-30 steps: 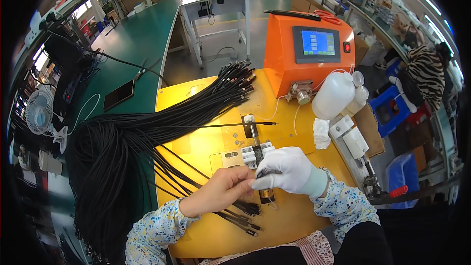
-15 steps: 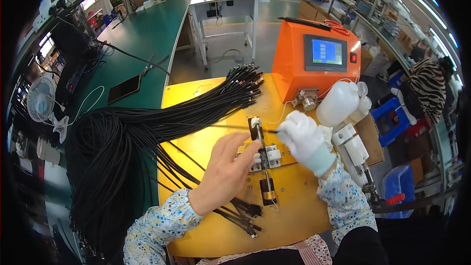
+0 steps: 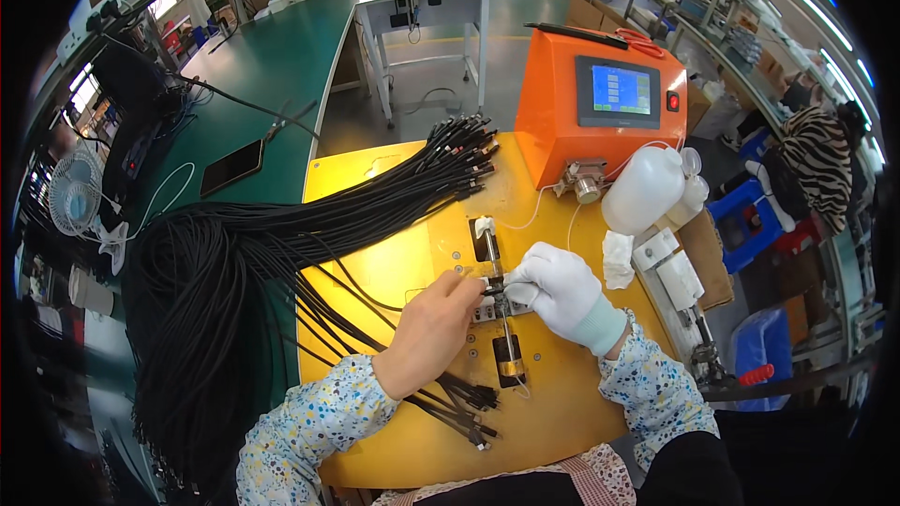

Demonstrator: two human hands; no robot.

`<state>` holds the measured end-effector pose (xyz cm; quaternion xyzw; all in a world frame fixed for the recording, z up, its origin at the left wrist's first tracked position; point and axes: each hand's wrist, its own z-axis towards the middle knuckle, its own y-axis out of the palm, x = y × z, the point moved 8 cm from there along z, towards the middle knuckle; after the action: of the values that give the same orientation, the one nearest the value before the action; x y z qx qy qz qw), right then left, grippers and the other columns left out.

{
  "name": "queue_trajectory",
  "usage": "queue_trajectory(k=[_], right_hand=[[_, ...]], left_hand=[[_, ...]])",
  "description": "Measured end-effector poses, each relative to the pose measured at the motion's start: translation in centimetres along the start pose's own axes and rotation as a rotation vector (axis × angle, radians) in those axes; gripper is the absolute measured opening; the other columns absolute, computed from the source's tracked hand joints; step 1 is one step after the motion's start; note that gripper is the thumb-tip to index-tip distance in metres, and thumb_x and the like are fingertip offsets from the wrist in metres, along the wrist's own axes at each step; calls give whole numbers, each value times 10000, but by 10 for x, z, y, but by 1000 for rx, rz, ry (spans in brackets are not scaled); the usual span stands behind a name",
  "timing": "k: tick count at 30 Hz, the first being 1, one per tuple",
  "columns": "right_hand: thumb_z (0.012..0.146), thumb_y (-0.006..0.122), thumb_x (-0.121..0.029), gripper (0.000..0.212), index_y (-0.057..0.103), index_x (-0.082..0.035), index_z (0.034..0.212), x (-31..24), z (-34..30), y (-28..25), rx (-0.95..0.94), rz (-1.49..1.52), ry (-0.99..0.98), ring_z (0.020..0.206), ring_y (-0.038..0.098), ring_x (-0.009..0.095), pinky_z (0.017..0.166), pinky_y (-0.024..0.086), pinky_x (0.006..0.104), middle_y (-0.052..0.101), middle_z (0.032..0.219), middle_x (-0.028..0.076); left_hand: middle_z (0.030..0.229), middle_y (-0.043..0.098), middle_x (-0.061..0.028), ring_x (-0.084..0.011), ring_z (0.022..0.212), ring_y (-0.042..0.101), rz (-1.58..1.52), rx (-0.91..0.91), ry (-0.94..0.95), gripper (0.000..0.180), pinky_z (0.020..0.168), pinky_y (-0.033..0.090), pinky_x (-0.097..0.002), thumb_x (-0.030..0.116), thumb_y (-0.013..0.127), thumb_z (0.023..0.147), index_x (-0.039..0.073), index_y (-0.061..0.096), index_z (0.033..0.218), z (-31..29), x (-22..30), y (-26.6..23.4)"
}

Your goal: The person feeds black electrical wires into an automated processing machine by hand for stripping or crimping.

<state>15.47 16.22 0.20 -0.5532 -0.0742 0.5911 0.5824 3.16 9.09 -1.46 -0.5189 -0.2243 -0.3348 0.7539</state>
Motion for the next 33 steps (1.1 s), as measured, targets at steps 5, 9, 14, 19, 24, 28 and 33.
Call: queue_trajectory(k=[5,9,14,19,24,28,33], right_hand=[[765,711,-106,88,642,-56,786,7,0,4,-25,-46,2,730,598,297,644,477,371,587,772,102],[765,713,-117,85,657,-60,794,15,9,-3,-47,56,36,710,600,290,641,481,364,588,740,98],[801,660,-185,79,695,-125,763,5,80,11,-129,-569,-211,749,649,248,682,487,333,659,768,67],[798,620,-123,131,738,-85,840,21,141,85,-628,-988,-121,827,696,239,720,507,352,714,824,65],[788,625,-135,138,743,-79,833,16,146,102,-681,-1043,-252,792,703,242,666,520,361,717,813,87],[770,589,-153,189,704,-64,891,22,158,73,-577,-848,-114,765,688,303,673,533,419,698,777,111],[824,586,-177,117,624,-91,892,-12,129,15,-307,-570,-129,759,654,314,658,516,433,650,787,123]], left_hand=[[854,523,-94,-241,779,576,304,-48,202,279,647,498,-339,-12,609,739,15,618,1017,-5,13,3],[818,489,-90,-230,737,550,399,-94,244,308,626,486,-333,0,607,751,-5,618,1059,-6,18,2],[824,489,-82,-217,724,540,469,-127,291,382,645,482,-320,-8,617,751,-14,612,1133,-9,16,5],[825,488,-84,-217,724,540,480,-119,332,387,651,485,-319,-6,620,748,-23,611,1134,-10,20,10],[840,487,-90,-222,733,542,477,-130,329,401,658,486,-320,-3,628,734,-22,612,1135,-12,19,9],[856,489,-93,-227,744,543,456,-124,333,413,661,485,-324,-5,639,719,-21,611,1130,-10,18,10],[846,500,-92,-237,743,543,404,-87,304,422,669,485,-338,-21,663,694,1,626,1114,-10,8,6]])
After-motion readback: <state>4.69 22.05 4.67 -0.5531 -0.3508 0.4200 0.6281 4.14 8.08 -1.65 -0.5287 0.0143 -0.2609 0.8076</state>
